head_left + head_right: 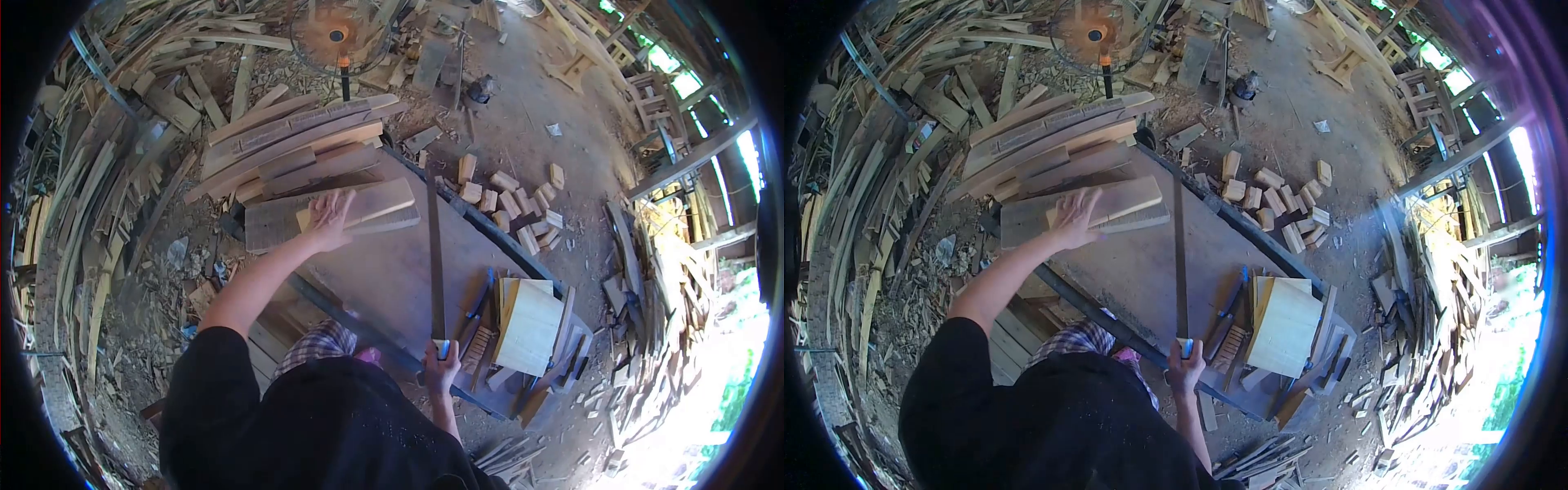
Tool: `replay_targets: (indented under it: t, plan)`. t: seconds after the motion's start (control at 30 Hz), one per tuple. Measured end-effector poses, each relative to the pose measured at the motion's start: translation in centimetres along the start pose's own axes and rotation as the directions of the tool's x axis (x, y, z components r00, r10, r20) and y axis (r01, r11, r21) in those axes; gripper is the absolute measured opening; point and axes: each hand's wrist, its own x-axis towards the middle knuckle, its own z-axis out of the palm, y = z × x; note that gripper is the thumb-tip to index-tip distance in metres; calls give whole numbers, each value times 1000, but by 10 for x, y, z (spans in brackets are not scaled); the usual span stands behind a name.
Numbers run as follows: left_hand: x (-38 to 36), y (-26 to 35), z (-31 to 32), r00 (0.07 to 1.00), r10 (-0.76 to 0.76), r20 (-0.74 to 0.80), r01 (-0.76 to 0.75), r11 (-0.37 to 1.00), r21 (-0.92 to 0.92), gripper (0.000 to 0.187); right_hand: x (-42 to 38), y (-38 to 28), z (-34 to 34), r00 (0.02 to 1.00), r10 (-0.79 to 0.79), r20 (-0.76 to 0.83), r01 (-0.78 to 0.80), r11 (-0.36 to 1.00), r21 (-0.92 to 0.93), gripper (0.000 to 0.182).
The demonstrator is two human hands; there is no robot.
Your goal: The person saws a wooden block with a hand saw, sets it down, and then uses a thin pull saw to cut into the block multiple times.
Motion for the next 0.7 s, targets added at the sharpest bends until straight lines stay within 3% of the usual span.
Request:
replay_targets:
  t: [0.07,0.1,0.17,0.23,0.4,0.47,0.5,0.57,0.7]
  plan:
    - [12,-10,39,946,-154,-283,207,964,166,71,14,-2,12,975,-219,43,223,967,-124,24]
    - [16,-10,33,946,-161,-281,213,963,163,71,17,-11,17,972,-220,79,229,964,-134,22]
    - [30,-9,9,984,-169,-55,173,982,71,75,27,-34,33,953,-287,97,300,939,-168,20]
    - [35,-9,7,983,-177,-51,180,982,53,75,35,-50,52,924,-359,132,378,909,-174,20]
    - [38,-11,16,959,-273,-73,273,962,-1,65,51,-69,90,908,-342,244,382,913,-142,21]
    - [43,-25,34,904,-383,-188,335,910,-245,44,54,-67,100,894,-349,281,401,903,-154,22]
    - [44,-21,36,904,-387,-181,340,909,-242,44,56,-66,104,887,-364,283,419,893,-163,23]
    - [49,-9,41,839,-440,-320,430,897,-107,31,61,-66,108,877,-381,294,439,884,-163,23]
    - [55,-6,44,787,-410,-461,415,905,-96,27,74,-63,111,851,-397,343,474,863,-177,24]
